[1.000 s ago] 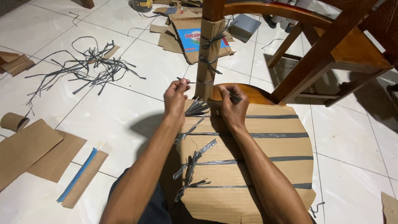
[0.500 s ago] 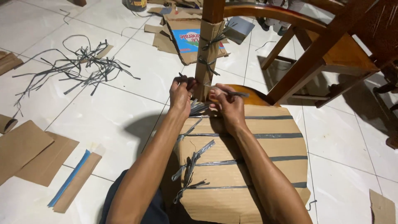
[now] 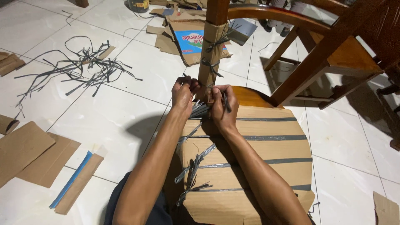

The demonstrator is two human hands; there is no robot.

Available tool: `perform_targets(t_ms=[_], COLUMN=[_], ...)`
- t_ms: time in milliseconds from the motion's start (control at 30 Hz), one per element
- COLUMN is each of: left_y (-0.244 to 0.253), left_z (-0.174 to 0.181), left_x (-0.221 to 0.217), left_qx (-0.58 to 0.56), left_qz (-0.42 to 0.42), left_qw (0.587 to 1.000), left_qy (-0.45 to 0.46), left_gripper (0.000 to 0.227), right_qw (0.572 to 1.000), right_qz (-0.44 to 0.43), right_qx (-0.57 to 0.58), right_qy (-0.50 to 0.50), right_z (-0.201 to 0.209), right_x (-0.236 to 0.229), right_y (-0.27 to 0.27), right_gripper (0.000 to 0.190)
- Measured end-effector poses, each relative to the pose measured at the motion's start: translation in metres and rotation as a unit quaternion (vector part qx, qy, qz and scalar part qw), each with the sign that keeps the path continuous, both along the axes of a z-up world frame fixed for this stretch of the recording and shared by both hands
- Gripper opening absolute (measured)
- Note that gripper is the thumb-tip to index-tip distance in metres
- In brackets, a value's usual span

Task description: Wrapping wooden chair legs with cardboard and securing them with plastic ties

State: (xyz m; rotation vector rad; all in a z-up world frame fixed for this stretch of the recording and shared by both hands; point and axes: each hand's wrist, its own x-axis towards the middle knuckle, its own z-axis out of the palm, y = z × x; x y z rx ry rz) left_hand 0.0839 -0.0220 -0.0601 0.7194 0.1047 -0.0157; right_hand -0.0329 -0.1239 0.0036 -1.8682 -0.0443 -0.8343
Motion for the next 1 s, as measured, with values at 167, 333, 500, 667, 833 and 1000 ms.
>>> perform_targets(t_ms=[167,333,500,667,833,1000], left_y=[0.003,0.004,0.011,0.030,0.029,0.025], left_z=[0.005,0.005,0.023,0.054,0.059,0.081], left_x=[-0.010,-0.017,-0.049,-0.100,-0.108,-0.111], left_qx=[-0.002,0.002,0.076,0.357,0.447,0.425], left_qz=[-0.003,0.004,0.081,0.178,0.225,0.265], left_qw=[1.000,0.999,0.988,0.866,0.769,0.756], left_qy=[-0.005,-0.036,-0.106,-0.303,-0.397,-0.422], left_gripper=[0.010,0.009,0.011,0.015,0.005,0.002], right_qw=[0.985,0.969,0.980,0.975,0.959,0.939], right_qz=[-0.026,0.028,0.046,0.000,0.044,0.077], right_qx=[-0.127,-0.184,-0.143,-0.162,-0.227,-0.310], right_qy=[-0.110,-0.162,-0.127,-0.152,-0.162,-0.130], right_z=[-0.006,0.003,0.003,0.006,0.007,0.005], right_x=[0.011,0.006,0.014,0.021,0.019,0.012], right_y=[-0.003,0.000,-0.002,0.003,-0.007,-0.013], right_gripper=[0.008,0.016,0.009,0.003,0.012,0.027])
